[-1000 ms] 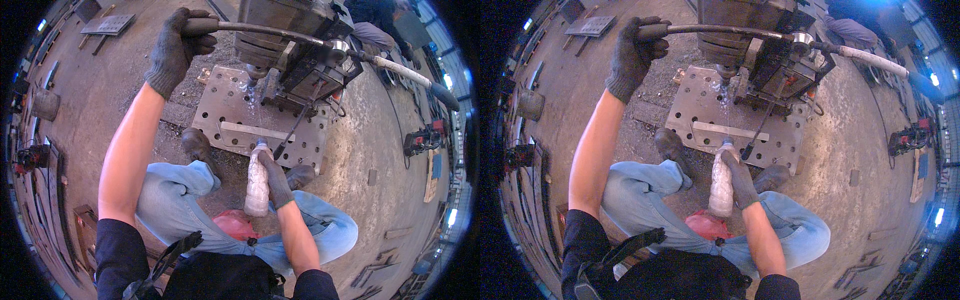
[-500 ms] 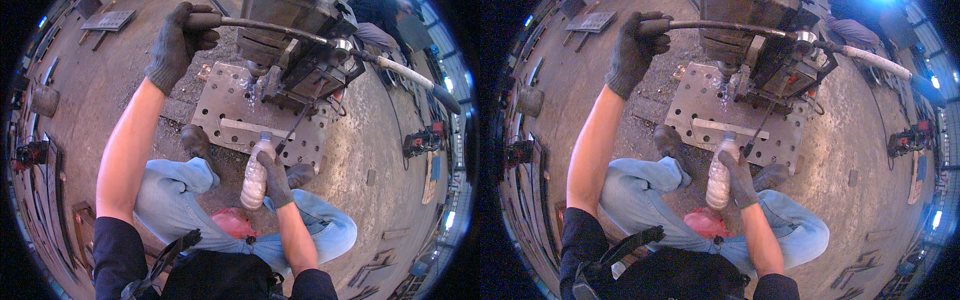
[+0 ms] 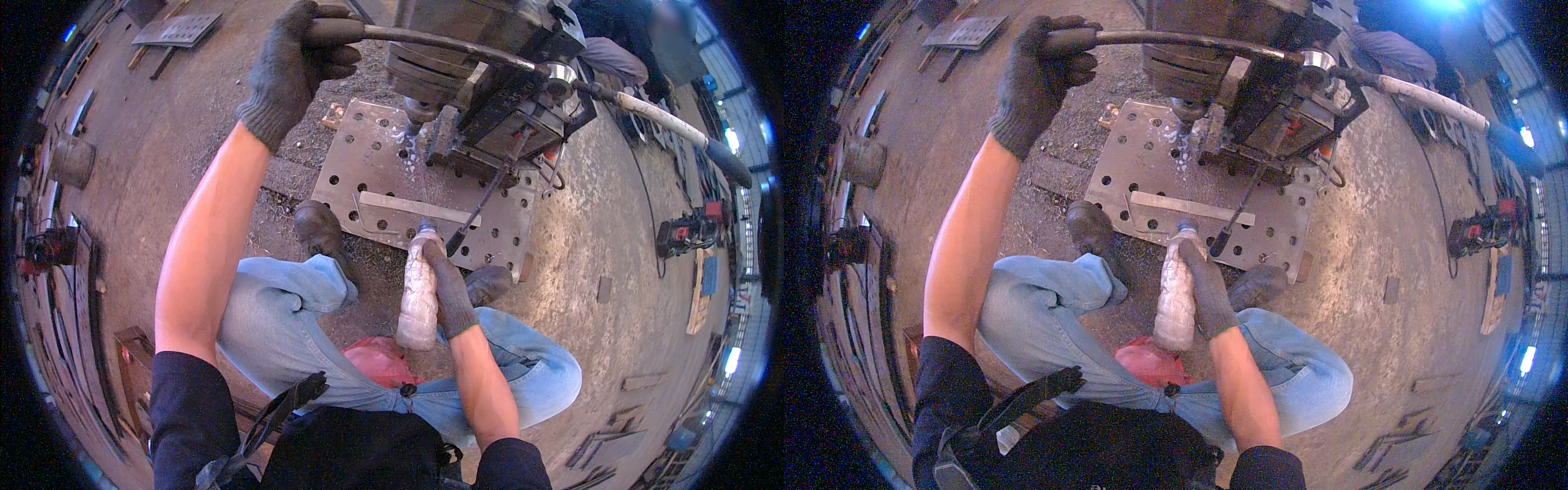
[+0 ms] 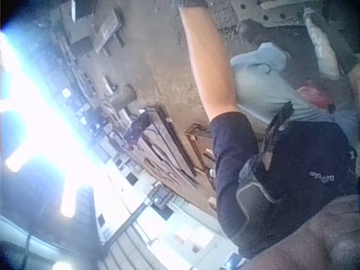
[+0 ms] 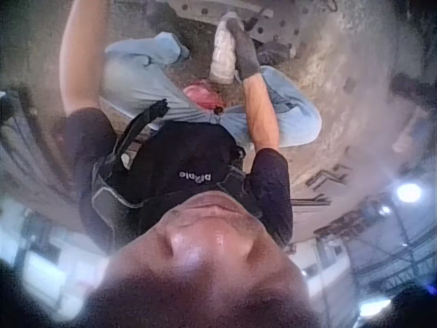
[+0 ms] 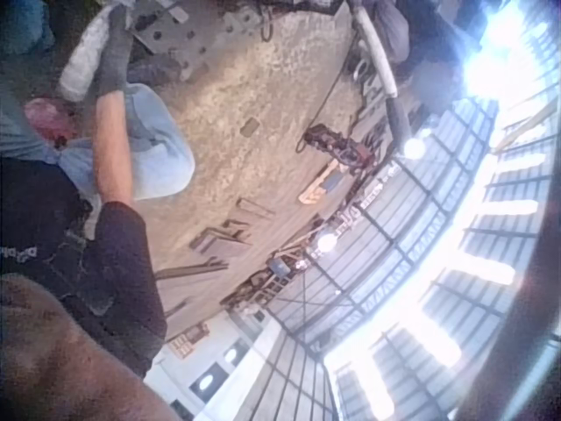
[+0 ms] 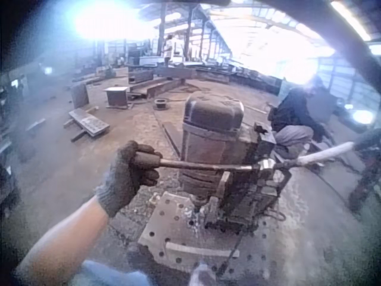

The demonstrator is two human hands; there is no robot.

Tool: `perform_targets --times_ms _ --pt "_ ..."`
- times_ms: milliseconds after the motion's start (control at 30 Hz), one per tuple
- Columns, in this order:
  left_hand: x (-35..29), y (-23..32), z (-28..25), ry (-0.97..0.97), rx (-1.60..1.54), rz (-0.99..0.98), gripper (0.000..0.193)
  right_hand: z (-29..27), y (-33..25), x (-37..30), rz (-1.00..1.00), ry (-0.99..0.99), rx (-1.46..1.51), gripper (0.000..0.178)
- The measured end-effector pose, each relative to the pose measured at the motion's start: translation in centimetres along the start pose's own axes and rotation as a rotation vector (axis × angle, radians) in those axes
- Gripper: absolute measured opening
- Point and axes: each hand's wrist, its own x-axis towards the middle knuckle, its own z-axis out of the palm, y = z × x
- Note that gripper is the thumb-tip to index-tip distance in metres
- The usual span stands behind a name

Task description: The person operates a drill press to drill holes into a metal plate. They hold a plastic bottle to apply liquid coolant to the drill bit and work area while the machine runs. The person remains seated on the floor throughout the process.

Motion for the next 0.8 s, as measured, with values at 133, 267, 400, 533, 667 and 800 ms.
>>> perform_targets --times_ms 133,267,400,533,667,800 --pt "0.1 -0.1 -0.2 -0.019 -0.013 0.01 0.053 0.6 -0.5 -0.5 -0.032 0.014 0.018 0.065" --pt "-0.1 -0.1 -0.1 -0.029 0.014 0.025 0.054 0.4 -0.5 -0.3 -0.046 -0.004 -0.006 0.067" --pt "-0.1 0.0 -0.1 -0.018 0.027 0.014 0.054 0.7 -0.5 -0.5 -0.058 -0.03 0.014 0.066" --pt "-0.1 -0.2 -0.1 -0.026 0.032 0.037 0.055 0.4 -0.1 0.0 -0.06 -0.01 0.012 0.066" --pt "0.0 -0.3 -0.3 -0.035 0.045 0.04 0.055 0.1 0.0 0.2 -0.034 -0.013 0.002 0.066" --pt "-0.1 -0.3 -0.2 -0.03 0.044 0.041 0.055 0.1 -0.2 0.1 -0.038 -0.026 0.046 0.063"
